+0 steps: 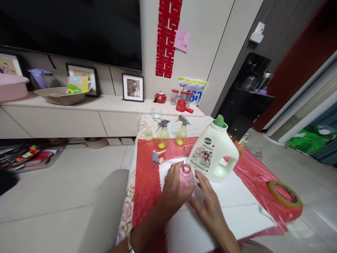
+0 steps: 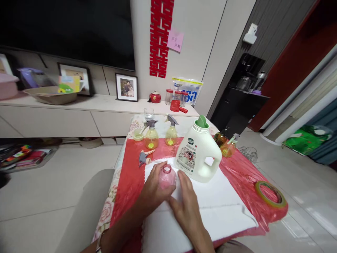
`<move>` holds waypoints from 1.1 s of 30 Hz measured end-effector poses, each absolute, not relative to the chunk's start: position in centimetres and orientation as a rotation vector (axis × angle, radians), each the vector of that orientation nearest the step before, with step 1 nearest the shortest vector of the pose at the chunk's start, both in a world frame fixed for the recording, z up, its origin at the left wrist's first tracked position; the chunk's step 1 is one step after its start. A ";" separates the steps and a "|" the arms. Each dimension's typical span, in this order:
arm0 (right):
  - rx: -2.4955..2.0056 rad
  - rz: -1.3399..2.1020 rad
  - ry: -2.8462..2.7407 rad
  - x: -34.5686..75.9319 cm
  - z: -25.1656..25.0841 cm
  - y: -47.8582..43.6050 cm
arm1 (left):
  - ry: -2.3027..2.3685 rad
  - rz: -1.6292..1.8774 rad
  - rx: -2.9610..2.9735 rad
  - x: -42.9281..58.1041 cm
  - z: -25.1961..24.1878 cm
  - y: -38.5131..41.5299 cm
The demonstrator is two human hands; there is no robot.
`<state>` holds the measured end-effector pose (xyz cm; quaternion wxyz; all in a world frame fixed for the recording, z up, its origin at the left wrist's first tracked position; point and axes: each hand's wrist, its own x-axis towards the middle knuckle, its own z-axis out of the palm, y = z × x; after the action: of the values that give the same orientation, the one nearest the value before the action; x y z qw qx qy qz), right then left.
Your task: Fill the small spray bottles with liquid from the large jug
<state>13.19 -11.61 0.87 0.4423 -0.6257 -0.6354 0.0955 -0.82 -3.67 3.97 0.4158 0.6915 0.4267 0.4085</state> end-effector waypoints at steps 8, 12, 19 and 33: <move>-1.662 -0.037 -0.855 21.8 6.7 -12.3 | 1.162 1.058 1.799 0.1 2.0 -2.8; -1.591 0.258 -0.890 24.9 6.8 -9.9 | 1.069 1.132 1.793 0.0 0.2 -2.8; -1.534 0.364 -0.855 26.6 5.6 -6.4 | 0.969 1.140 1.789 -0.3 -0.6 -2.5; -1.505 0.079 -0.674 24.8 7.8 -4.5 | 0.907 1.185 1.804 -0.3 -0.6 -2.2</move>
<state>24.80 -4.54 7.81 0.6783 -0.6698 -0.3001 0.0352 -0.26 -2.23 -0.62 0.3895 0.7098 0.3566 0.4662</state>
